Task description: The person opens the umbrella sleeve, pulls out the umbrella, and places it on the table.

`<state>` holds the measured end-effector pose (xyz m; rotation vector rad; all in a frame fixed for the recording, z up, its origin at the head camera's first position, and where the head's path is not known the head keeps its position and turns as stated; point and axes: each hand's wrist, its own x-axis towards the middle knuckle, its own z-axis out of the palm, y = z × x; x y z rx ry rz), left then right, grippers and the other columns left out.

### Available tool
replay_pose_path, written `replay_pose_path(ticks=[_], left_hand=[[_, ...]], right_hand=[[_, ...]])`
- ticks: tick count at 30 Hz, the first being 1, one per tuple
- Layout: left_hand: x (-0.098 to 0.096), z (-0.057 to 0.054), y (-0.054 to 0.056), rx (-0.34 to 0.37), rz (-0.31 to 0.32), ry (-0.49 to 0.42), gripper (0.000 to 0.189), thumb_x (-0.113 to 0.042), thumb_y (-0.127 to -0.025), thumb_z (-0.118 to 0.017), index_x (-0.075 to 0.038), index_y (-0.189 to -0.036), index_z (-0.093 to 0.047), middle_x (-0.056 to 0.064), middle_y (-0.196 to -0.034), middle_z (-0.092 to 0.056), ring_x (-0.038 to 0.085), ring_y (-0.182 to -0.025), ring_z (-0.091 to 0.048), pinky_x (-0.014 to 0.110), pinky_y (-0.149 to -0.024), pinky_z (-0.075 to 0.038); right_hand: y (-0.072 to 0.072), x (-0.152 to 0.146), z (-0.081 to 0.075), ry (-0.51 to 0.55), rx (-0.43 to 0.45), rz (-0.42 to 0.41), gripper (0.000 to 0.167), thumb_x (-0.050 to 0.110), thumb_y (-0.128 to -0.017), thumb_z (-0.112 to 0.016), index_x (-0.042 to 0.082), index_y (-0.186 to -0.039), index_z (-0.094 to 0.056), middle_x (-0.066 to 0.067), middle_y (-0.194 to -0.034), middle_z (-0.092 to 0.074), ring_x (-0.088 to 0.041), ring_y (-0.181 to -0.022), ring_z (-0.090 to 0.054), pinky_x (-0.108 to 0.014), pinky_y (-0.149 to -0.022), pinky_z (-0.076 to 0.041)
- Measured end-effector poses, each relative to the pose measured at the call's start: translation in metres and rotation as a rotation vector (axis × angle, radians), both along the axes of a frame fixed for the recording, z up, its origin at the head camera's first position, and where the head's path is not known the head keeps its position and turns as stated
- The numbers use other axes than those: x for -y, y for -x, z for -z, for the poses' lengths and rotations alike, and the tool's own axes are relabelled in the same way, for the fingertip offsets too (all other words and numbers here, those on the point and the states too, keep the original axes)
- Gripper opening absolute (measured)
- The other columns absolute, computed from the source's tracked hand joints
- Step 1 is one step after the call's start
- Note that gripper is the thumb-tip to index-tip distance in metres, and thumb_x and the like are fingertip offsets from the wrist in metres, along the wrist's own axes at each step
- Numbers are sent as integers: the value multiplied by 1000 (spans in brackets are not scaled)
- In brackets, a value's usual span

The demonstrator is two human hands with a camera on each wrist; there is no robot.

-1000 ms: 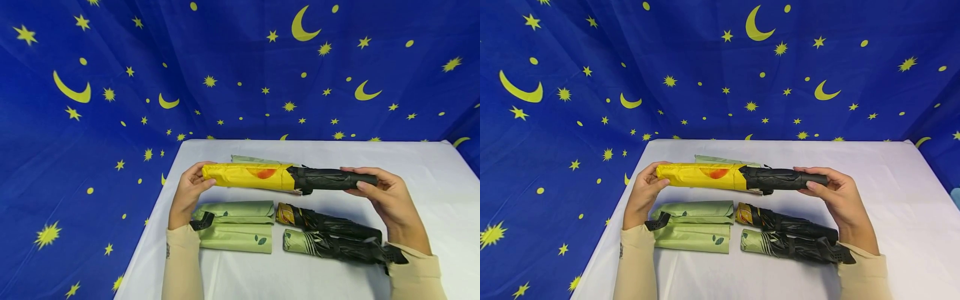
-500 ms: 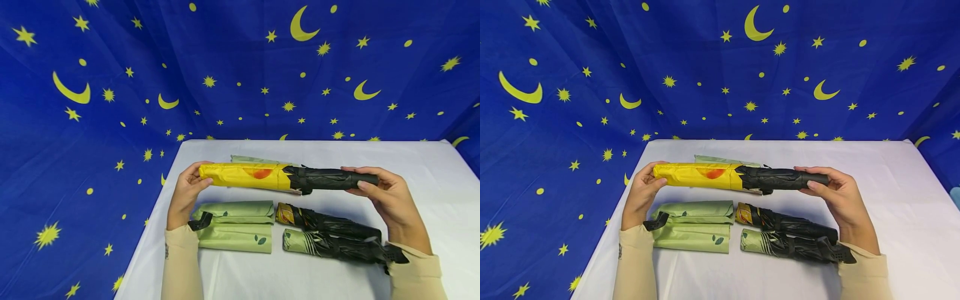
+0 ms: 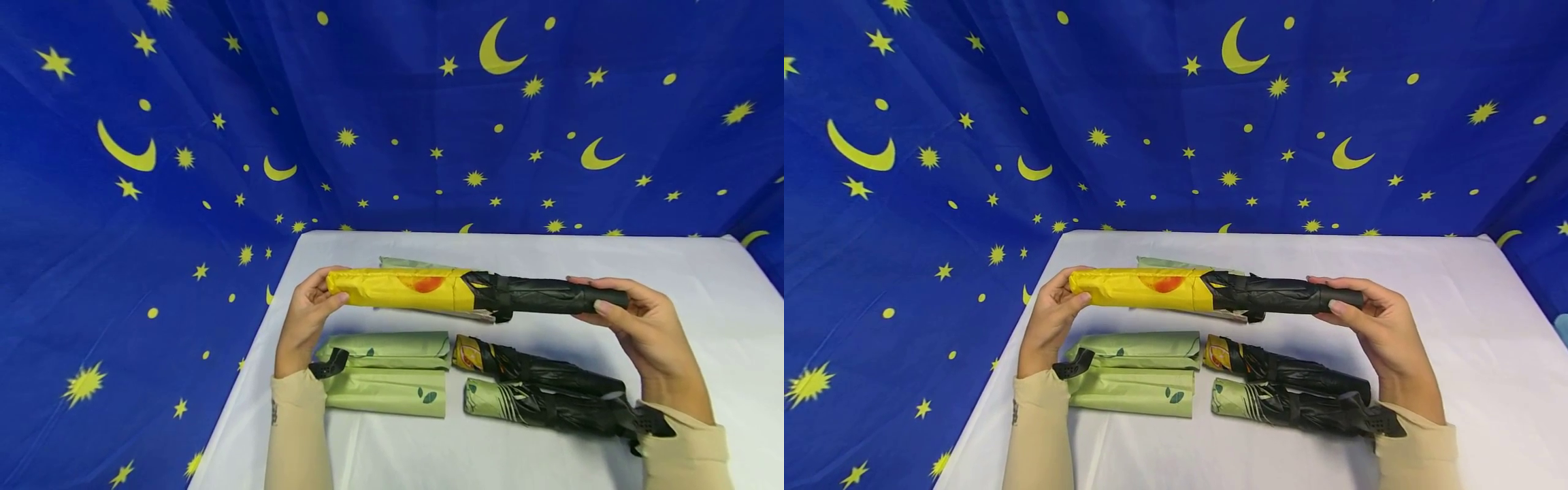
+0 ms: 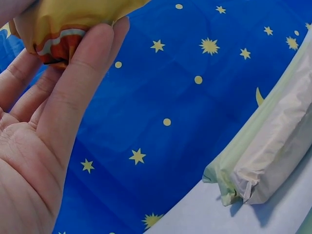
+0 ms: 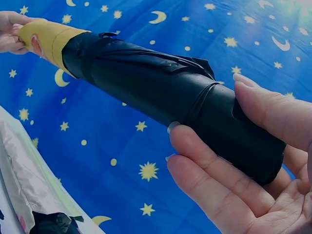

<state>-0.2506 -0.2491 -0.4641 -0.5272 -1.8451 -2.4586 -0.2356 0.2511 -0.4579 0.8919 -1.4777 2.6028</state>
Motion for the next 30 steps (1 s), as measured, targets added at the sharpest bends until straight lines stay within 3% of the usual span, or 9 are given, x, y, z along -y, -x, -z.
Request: replay_pose_path(ticks=[22,30], left_hand=[[7,2,-1,-13,-48,-10,35,8,-94,-66,-2,-127,-64,10,-112,-68,19,-97,-68,28,-83,-58],[9,3,0,-61,-15,-33,32,11,-95,-62,-2,-125,-65,9,-111,-69,19,-97,-70,28,-83,-58]], right_hand=[[-1,-5,0,0,9,0,38,-32,-93,-37,-26,-129,-50,-37,-131,-58,-44,-126,-59,-48,-87,-58],[-2,-5,-1,-9,18,21,37,-31,-94,-38,-26,-129,-50,-37,-130,-59,-43,-124,-60,-48,-87,-58]])
